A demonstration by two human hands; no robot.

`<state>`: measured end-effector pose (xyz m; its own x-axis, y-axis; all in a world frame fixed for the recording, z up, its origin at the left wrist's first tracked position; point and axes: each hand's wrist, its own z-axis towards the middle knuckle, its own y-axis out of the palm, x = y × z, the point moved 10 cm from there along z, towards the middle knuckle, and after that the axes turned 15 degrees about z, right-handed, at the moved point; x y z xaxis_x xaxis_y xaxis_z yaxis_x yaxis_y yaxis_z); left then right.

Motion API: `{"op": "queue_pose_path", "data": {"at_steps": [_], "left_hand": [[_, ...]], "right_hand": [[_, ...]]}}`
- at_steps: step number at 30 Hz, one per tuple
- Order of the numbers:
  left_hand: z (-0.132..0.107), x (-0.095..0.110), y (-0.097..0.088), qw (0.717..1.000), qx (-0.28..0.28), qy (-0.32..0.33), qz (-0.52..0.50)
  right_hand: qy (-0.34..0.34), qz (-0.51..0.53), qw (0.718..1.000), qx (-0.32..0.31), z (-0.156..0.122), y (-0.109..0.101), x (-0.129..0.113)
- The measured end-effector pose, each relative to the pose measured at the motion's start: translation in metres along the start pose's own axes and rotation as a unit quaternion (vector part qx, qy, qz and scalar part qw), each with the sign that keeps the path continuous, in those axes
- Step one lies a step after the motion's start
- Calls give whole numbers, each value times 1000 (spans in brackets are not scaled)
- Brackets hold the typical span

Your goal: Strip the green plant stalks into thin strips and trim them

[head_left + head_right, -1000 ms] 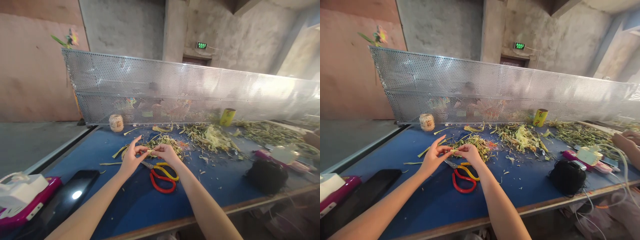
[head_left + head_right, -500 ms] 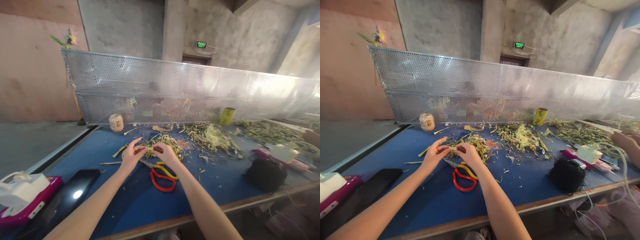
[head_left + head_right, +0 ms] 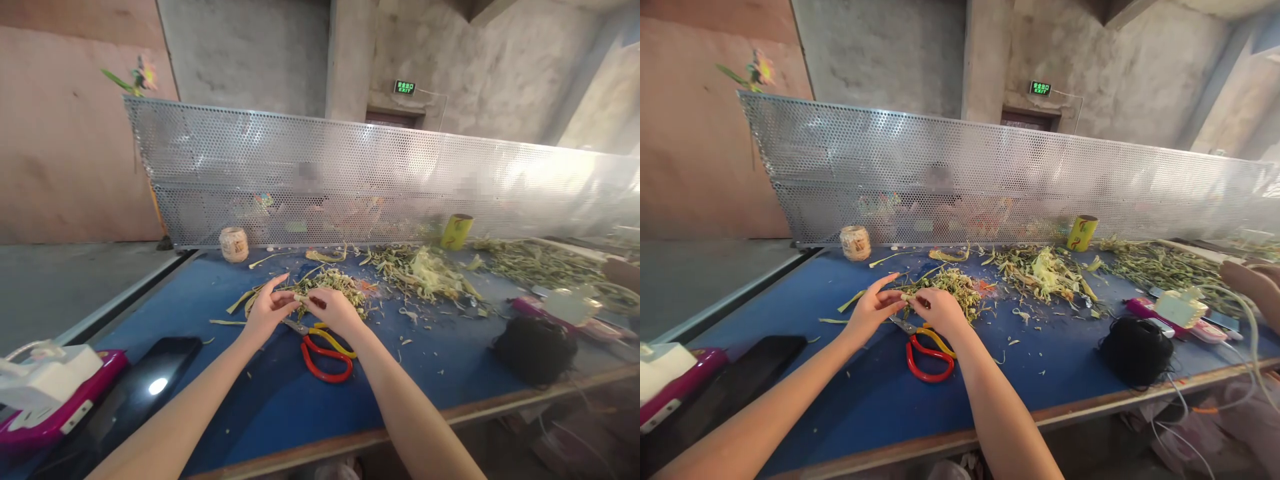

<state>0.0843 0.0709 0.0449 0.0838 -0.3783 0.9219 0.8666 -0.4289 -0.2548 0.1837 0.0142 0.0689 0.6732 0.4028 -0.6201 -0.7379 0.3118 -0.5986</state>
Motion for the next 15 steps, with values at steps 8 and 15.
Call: {"op": "queue_pose_path", "data": {"at_steps": [8,15], "left_hand": [[-3,6,4,998,-26,34,48],[-2,7,-3,999,5,34,21]], "right_hand": [[-26,56,997,-36,0,6,-1],[-12,81,997,-5,2,2,7]]}}
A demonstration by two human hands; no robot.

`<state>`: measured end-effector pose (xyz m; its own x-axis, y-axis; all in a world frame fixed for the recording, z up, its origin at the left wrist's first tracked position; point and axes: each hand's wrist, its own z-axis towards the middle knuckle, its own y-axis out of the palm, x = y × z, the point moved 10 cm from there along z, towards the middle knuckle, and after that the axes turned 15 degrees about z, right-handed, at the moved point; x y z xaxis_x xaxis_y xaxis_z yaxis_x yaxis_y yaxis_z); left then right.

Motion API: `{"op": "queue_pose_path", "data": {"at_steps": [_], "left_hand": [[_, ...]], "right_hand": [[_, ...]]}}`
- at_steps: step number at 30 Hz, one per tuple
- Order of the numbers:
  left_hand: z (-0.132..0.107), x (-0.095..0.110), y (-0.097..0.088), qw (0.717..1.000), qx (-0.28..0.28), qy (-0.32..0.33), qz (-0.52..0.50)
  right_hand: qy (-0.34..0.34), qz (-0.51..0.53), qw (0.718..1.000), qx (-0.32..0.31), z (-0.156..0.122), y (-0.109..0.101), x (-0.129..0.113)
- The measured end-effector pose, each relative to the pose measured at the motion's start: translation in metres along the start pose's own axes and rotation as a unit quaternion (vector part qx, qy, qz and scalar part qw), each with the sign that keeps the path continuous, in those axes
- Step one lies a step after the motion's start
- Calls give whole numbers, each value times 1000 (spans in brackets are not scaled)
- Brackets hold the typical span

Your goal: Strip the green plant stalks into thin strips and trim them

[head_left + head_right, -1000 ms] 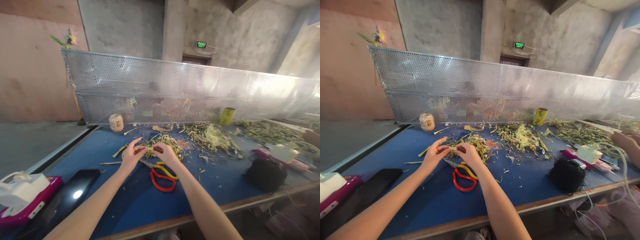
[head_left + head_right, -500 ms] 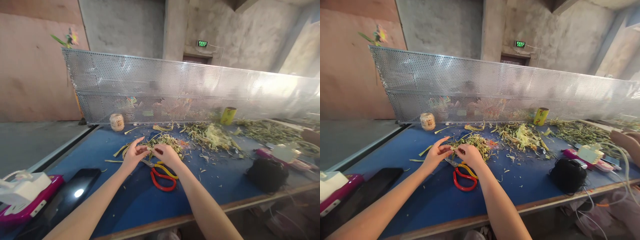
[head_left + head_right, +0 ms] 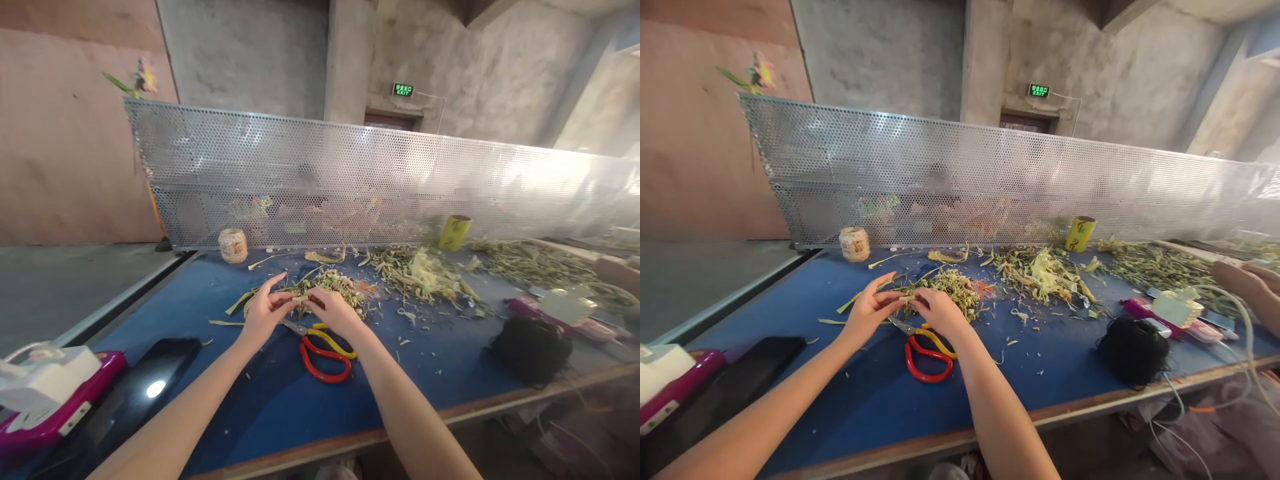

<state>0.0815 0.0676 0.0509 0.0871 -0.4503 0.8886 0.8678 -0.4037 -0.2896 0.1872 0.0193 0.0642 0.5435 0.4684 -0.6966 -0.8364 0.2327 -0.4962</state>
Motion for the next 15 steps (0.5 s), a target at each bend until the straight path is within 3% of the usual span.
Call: {"op": "queue_pose_path", "data": {"at_steps": [8,15], "left_hand": [[0,-2,0,999,8,5,33],[-2,2,8,999,-30,14,-7]], "right_hand": [[-3,-23,1000,-8,-3,0,-8],[-19,-21,1000,-1,-1,0,-6]]}}
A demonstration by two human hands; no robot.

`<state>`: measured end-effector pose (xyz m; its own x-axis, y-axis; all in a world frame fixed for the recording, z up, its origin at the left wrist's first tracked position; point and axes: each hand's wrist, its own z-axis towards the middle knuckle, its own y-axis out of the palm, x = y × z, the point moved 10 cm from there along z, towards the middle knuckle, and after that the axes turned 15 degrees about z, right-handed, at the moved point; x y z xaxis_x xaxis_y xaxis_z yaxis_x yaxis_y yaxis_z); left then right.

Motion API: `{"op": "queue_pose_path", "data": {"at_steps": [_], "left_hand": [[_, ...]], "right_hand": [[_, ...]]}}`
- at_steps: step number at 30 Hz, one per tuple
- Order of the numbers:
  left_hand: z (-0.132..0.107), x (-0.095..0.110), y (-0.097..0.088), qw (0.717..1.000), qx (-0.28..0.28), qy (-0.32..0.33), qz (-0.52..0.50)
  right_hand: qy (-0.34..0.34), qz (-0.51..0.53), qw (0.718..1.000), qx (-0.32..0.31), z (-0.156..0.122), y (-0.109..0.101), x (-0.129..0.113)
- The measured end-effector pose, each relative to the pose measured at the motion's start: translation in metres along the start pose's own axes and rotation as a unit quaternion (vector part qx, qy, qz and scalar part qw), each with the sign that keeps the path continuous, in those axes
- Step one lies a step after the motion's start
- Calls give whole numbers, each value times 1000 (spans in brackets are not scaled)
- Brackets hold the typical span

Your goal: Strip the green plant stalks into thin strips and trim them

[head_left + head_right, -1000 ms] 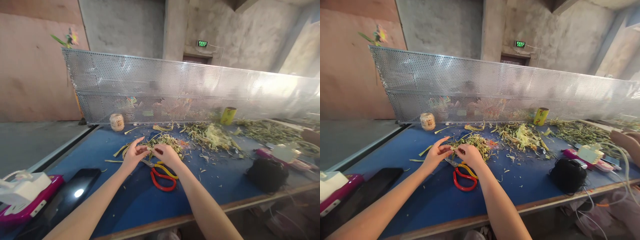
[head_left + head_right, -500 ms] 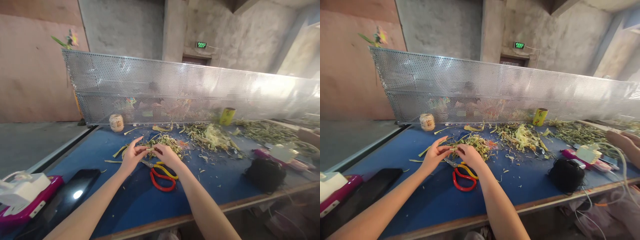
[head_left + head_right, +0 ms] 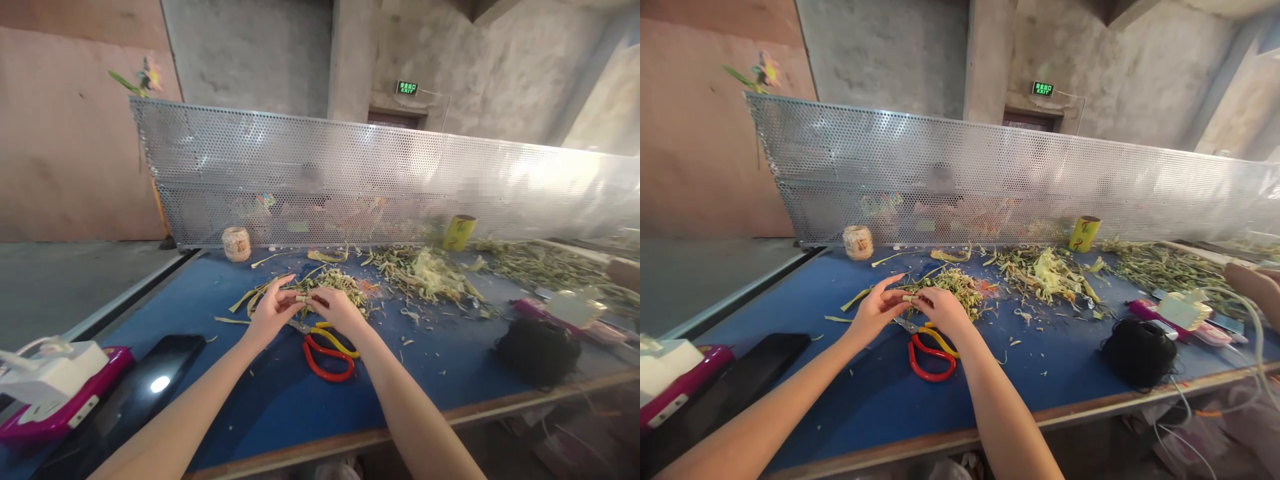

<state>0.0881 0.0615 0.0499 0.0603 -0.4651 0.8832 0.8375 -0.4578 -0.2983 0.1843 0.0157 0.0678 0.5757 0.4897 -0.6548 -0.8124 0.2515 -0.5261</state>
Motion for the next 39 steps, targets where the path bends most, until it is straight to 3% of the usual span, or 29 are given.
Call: {"op": "queue_pose_path", "data": {"at_steps": [5,13,29,39], "left_hand": [[-1,1,-1,1000,-5,-1,2],[-1,4,-10,999,32,5,20],[2,-6,-14,998,55,-29,3],[1,-2,-9,999,27,-26,8]], "right_hand": [[-4,64,998,-10,0,2,-6],[99,234,966,52,1,0,21],[98,191,975,60,1,-2,21],[110,203,971,54,0,-1,18]]}}
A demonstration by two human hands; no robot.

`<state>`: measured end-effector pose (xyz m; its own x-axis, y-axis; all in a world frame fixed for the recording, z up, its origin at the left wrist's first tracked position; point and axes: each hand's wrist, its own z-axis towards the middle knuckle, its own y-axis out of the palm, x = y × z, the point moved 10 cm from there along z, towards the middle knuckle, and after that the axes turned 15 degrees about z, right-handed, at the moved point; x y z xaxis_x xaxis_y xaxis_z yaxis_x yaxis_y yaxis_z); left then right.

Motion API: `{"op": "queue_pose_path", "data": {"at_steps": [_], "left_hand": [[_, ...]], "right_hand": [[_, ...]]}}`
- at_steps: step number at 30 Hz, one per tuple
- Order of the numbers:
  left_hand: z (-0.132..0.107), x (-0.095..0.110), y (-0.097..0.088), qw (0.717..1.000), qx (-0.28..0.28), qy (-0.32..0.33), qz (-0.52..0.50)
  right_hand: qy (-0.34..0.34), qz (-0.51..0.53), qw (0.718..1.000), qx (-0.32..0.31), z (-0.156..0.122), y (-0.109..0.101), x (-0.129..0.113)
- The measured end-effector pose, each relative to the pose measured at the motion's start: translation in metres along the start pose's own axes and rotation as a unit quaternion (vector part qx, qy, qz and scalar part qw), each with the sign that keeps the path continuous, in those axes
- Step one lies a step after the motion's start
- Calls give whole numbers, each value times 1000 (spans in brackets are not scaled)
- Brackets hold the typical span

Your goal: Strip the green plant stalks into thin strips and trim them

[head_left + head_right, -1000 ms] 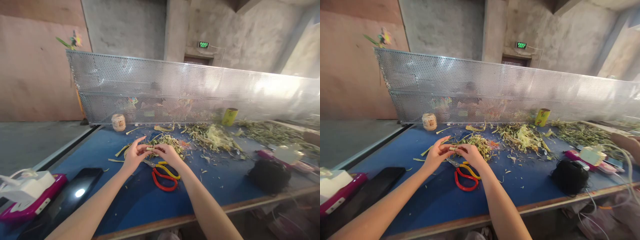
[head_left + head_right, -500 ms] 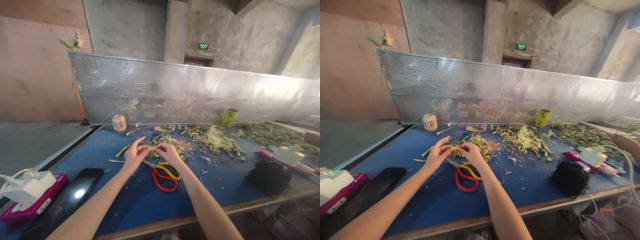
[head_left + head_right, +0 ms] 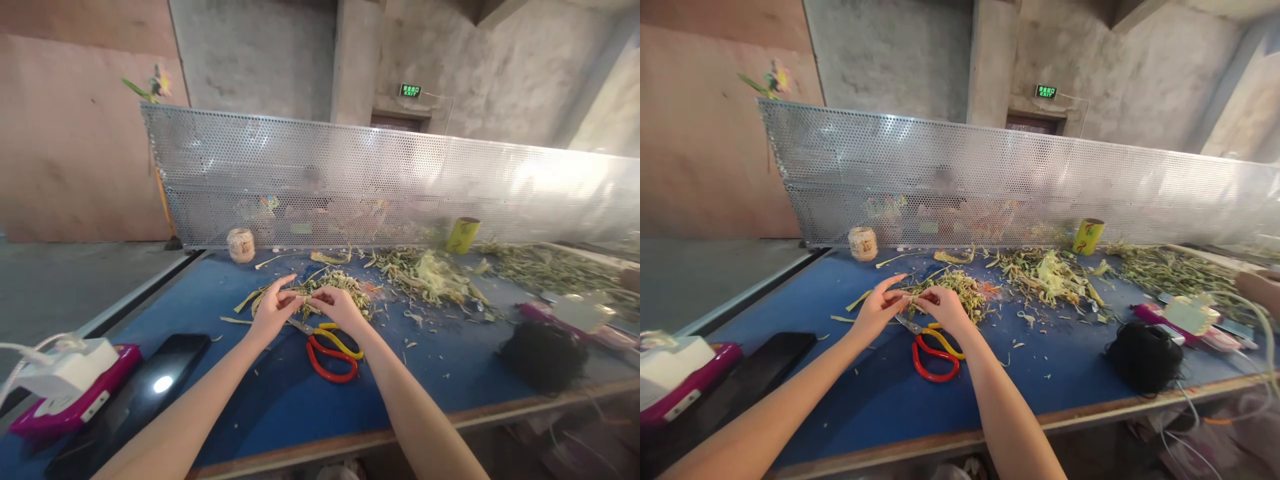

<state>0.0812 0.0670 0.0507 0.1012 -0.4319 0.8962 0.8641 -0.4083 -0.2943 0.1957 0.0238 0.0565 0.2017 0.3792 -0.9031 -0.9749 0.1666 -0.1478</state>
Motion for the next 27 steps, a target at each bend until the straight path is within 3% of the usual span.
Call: {"op": "queue_pose_path", "data": {"at_steps": [4,12,27], "left_hand": [[1,0,-5,1000,29,-3,-6],[1,-5,-17,995,88,-12,-50],[3,-21,-31,967,165,-43,-191]], "right_hand": [[-2,23,1000,-8,0,1,5],[85,39,992,-85,-4,25,26],[78,3,994,-77,-4,19,19]]}}
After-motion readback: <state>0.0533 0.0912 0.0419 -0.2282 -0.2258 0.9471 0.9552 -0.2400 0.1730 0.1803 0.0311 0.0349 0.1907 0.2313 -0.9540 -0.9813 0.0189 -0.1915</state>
